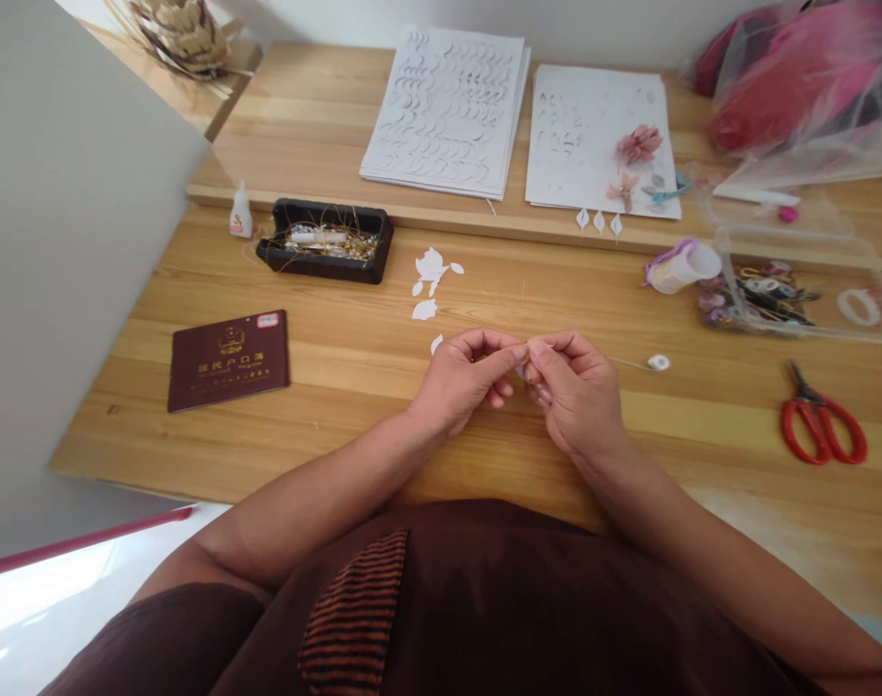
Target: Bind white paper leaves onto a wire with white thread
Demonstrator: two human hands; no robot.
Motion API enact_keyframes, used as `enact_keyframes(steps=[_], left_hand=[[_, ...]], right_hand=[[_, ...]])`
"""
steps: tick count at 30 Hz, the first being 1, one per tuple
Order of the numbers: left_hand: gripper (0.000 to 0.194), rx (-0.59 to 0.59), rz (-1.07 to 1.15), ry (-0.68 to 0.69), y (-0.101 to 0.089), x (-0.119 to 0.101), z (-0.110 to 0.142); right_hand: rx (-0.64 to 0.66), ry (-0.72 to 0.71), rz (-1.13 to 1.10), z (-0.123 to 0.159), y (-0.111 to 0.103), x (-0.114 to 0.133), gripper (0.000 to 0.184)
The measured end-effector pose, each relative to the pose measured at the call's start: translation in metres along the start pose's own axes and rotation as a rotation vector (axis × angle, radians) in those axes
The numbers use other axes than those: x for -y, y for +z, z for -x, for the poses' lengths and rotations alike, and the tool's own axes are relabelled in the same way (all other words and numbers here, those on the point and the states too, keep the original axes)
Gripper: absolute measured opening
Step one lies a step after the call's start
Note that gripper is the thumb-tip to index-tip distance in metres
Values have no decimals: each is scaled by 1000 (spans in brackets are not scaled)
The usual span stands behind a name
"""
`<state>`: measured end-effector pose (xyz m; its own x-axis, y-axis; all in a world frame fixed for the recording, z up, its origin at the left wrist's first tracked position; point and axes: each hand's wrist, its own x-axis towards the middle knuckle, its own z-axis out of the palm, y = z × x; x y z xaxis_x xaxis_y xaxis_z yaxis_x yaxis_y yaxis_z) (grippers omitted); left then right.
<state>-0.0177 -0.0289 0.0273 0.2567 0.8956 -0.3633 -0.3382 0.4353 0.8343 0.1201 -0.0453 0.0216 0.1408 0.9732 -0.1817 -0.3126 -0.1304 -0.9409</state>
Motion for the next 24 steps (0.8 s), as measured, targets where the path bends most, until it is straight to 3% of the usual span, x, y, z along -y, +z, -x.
enact_keyframes(steps=[12, 24], left_hand=[[22, -2, -2, 7, 0, 0, 0], [24, -2, -1, 8, -1, 0, -1]], right_hand=[[-3, 6, 1, 1, 2, 2, 30], [-4, 6, 2, 0, 3, 3, 31]])
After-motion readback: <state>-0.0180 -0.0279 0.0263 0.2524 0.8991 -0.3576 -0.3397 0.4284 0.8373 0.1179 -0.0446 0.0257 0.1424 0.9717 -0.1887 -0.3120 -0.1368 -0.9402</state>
